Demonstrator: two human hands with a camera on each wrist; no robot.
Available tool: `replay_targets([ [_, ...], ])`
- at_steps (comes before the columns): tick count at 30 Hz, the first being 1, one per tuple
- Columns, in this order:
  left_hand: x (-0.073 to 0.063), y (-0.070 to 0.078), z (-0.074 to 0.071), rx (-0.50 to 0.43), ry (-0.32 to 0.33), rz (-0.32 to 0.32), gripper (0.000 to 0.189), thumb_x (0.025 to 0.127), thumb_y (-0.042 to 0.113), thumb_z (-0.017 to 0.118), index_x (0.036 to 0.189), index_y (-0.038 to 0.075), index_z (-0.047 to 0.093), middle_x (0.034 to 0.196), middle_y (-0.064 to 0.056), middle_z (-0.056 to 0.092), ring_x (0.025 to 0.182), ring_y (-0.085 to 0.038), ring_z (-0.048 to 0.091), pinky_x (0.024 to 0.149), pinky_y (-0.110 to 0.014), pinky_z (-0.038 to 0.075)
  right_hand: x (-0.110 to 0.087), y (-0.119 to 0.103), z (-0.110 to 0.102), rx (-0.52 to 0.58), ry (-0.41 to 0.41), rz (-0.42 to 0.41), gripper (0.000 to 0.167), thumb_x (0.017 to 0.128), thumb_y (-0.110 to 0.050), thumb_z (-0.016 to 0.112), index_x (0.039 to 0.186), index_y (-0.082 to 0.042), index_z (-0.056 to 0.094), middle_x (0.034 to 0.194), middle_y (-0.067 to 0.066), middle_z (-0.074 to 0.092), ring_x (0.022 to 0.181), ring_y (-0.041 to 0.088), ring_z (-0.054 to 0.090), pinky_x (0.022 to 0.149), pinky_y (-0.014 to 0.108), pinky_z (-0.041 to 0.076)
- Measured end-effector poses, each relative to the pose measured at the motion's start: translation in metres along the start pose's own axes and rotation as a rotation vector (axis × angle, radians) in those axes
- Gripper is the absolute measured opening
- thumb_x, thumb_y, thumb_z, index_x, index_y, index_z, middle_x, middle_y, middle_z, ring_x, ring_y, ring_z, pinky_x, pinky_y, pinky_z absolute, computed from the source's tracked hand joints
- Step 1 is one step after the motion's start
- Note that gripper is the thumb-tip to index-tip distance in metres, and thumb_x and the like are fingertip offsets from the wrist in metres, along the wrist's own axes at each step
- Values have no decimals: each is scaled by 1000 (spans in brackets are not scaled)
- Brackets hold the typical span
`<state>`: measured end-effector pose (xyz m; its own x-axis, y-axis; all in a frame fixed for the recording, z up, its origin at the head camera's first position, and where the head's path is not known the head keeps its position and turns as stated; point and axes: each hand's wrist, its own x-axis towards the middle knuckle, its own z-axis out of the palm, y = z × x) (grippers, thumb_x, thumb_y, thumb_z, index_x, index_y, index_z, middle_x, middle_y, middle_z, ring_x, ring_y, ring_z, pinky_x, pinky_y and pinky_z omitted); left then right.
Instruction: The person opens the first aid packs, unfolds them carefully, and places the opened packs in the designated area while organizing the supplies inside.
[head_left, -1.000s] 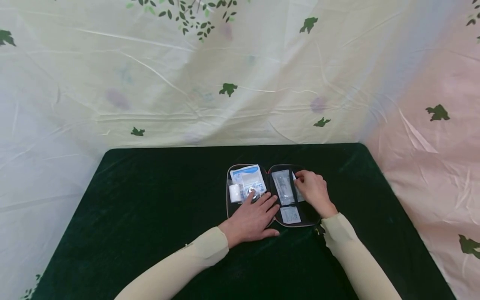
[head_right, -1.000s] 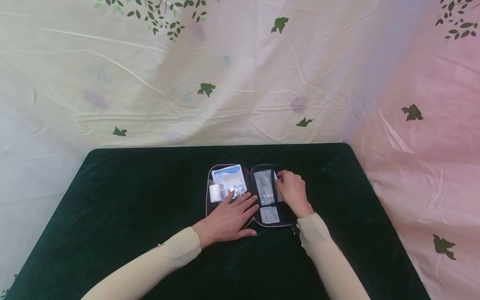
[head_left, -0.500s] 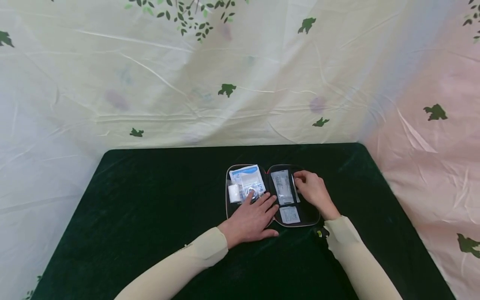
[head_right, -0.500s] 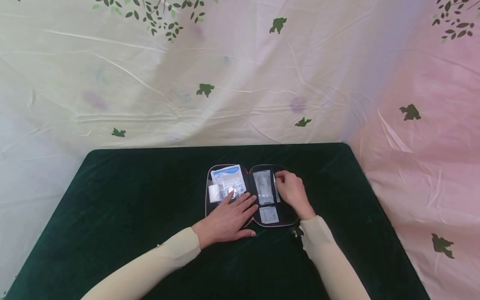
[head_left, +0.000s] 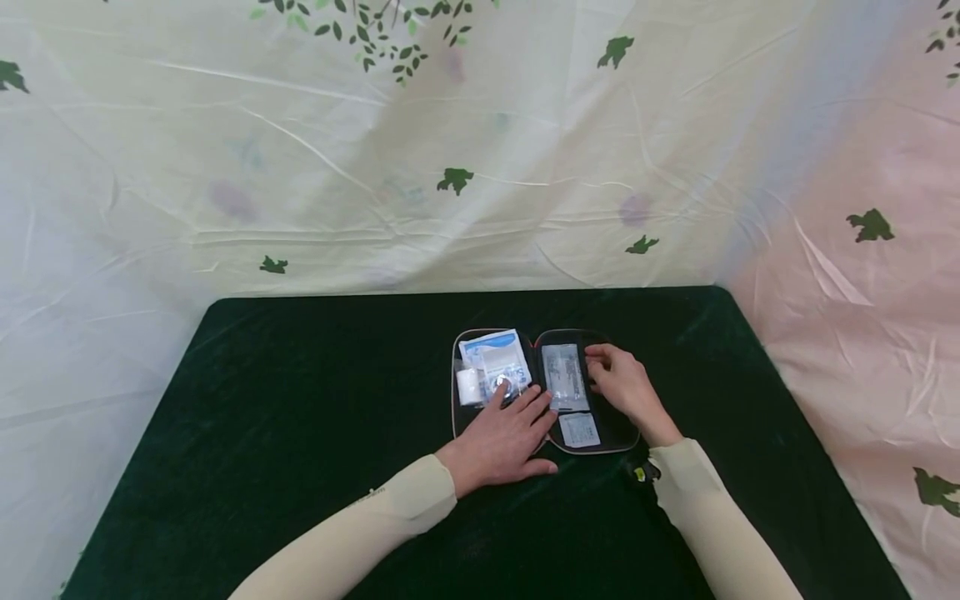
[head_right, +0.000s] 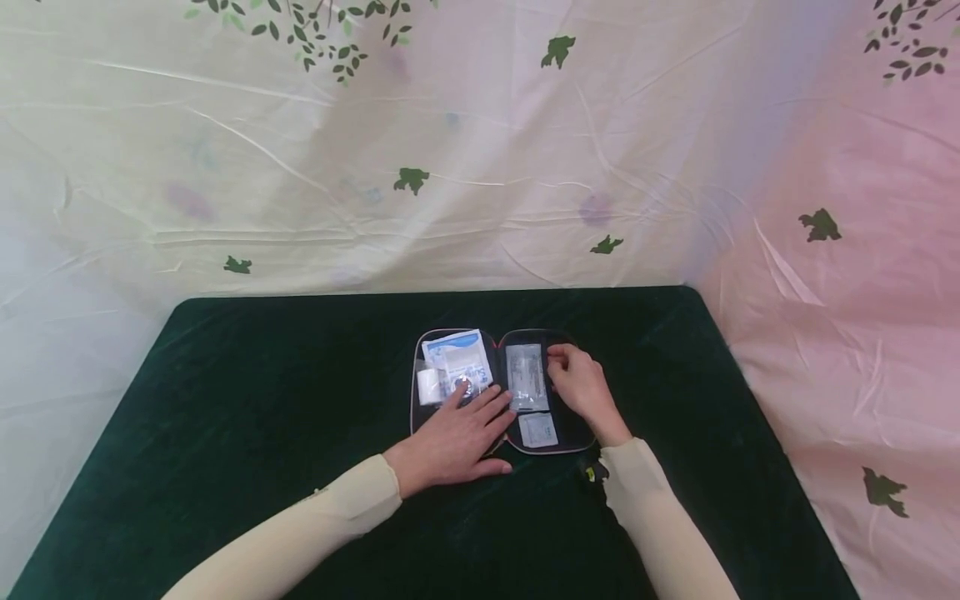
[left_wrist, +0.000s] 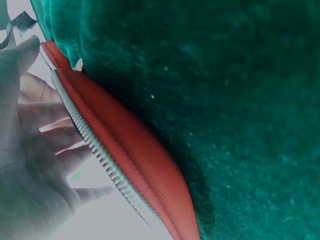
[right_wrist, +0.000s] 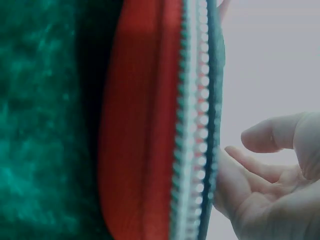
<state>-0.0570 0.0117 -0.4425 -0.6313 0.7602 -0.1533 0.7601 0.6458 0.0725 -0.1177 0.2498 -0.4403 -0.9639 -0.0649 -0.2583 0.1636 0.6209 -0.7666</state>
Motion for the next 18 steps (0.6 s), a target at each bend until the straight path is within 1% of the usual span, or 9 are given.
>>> replay_targets([
  [5,-2,0,0,-5,-3,-6,79,100,72,43,161,22,39,171,-5,24,158,-25,17,123,-62,18,-3,-1,3,-42,34,-25,41,108,-16,48,144,1,52,139,25,60,116,34,64,96,49,56],
  [10,-5,1,0,-4,2,-2,79,100,72,42,161,22,38,172,-5,22,158,-25,14,123,-61,17,-5,-4,5,-10,26,-16,43,108,-15,47,147,1,49,144,26,57,121,36,63,96,49,56],
  [13,-9,1,-1,-10,24,7,79,101,72,41,161,22,38,172,-6,21,159,-25,14,123,-62,17,-7,-4,5,19,17,-8,44,109,-16,46,149,1,47,146,27,54,124,37,62,98,49,56],
  [18,-21,-3,-5,-61,68,3,78,101,70,42,161,20,39,171,-5,22,158,-27,15,122,-63,18,-10,-1,5,15,23,-38,45,109,-17,45,150,2,45,148,28,52,129,39,58,103,54,51],
])
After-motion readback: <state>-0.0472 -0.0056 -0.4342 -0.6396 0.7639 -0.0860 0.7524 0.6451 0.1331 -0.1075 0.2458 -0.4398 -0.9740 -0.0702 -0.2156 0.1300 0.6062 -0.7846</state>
